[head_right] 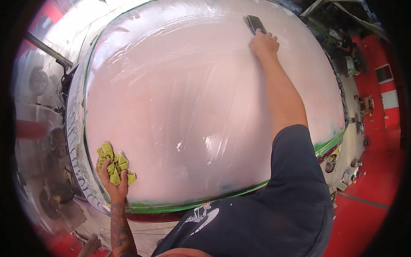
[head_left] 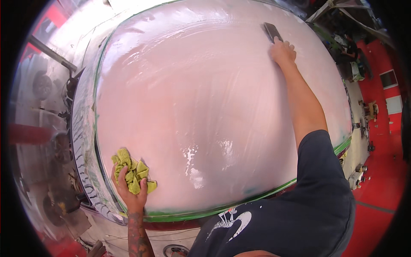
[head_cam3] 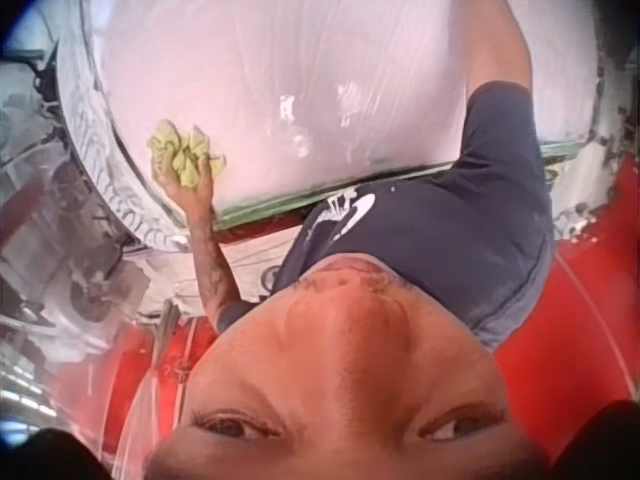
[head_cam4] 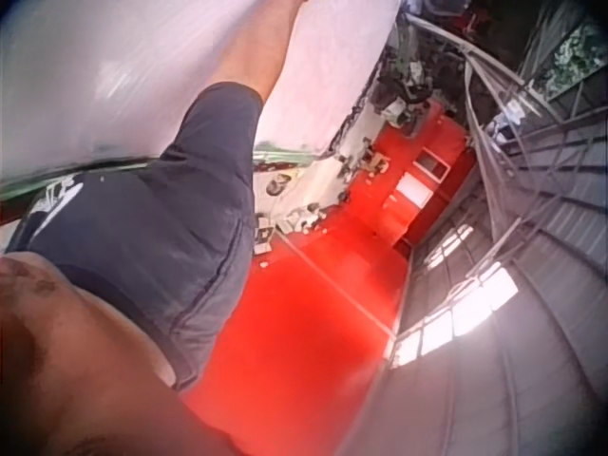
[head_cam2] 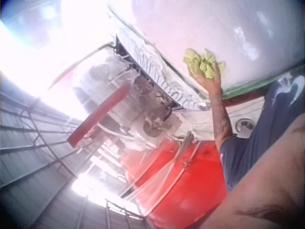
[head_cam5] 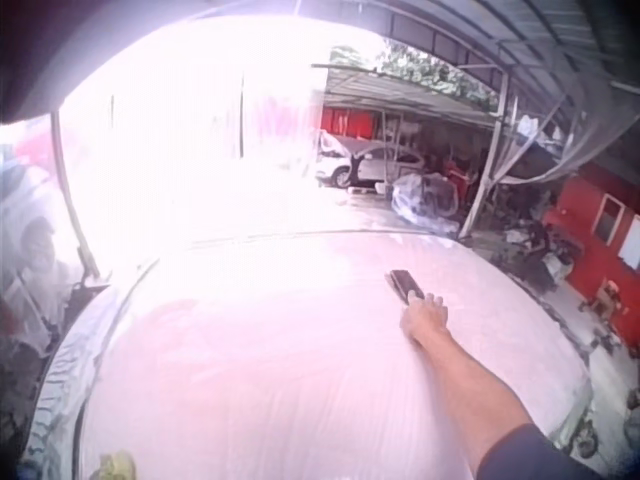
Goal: The person is wet-sanding the roof of a car using a sanding block and cleaning it with a cloth.
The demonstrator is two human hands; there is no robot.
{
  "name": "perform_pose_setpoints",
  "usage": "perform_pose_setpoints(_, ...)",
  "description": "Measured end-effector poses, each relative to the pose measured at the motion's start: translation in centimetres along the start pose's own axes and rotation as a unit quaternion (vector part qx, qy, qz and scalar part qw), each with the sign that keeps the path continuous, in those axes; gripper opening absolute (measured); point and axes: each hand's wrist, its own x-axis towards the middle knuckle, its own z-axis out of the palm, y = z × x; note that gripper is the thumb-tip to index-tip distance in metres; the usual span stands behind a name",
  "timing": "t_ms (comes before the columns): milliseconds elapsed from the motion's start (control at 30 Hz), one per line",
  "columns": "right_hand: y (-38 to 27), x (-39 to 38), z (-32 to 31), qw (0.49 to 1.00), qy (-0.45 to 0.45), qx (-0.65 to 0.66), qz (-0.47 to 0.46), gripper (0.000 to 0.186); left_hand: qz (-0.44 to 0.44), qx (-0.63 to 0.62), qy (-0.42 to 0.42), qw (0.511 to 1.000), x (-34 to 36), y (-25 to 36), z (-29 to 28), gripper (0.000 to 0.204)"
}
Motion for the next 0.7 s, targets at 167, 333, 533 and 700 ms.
perform_pose_setpoints(167,-17.3,-9.7,-0.3,0.961,0.04,0.068,-0.264,0.046,0.01,-0.011,0.0,1.0,0.3,0.4,0.3,0.061)
perform_pose_setpoints(333,-19.3,-14.9,-1.1,0.9,-0.003,0.101,-0.425,0.042,-0.008,-0.007,-0.016,1.0,-0.6,-0.8,0.1,0.063)
perform_pose_setpoints(533,-1.6,-2.8,0.6,0.981,0.037,0.009,-0.188,0.049,-0.031,-0.022,-0.011,0.999,-1.5,-1.8,-0.1,0.065)
perform_pose_setpoints(700,7.5,-3.0,0.9,0.994,0.027,-0.005,-0.101,0.049,-0.017,-0.013,-0.016,1.0,-0.4,-0.6,0.4,0.063)
